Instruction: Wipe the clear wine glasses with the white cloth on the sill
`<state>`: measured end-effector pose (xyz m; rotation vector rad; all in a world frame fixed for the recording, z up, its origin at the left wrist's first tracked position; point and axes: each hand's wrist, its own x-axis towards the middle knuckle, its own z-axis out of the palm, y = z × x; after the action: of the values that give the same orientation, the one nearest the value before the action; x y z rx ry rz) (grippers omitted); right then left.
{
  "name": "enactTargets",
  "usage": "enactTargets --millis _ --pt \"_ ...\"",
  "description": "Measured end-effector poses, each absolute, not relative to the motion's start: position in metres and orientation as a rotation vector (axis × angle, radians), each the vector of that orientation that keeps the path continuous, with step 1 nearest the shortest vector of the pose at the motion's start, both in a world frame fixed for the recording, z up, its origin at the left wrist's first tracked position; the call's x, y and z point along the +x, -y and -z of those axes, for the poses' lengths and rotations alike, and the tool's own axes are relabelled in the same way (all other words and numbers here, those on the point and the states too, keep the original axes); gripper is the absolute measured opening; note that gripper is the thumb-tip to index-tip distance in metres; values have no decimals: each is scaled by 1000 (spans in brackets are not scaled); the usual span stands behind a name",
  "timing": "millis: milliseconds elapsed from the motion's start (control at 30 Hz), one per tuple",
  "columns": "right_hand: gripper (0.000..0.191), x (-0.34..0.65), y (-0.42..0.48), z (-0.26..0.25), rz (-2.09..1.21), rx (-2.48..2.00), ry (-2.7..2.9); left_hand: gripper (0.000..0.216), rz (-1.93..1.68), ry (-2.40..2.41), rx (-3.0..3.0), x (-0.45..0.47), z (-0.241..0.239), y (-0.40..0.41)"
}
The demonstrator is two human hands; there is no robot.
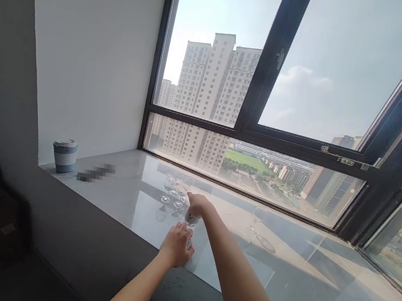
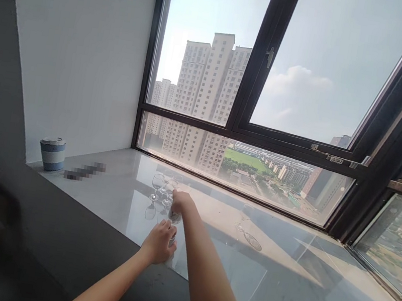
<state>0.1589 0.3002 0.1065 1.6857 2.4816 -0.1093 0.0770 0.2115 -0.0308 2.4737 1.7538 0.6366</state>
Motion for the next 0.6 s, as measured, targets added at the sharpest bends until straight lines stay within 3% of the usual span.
enactTargets --millis 267,600 --pt "75 161 -305 -102 132 1706 -2520 23 -635 -1761 2470 77 31 -212" --pt "81 164 -300 -102 147 1753 -2538 23 -695 -1771 2487 77 33 -213"
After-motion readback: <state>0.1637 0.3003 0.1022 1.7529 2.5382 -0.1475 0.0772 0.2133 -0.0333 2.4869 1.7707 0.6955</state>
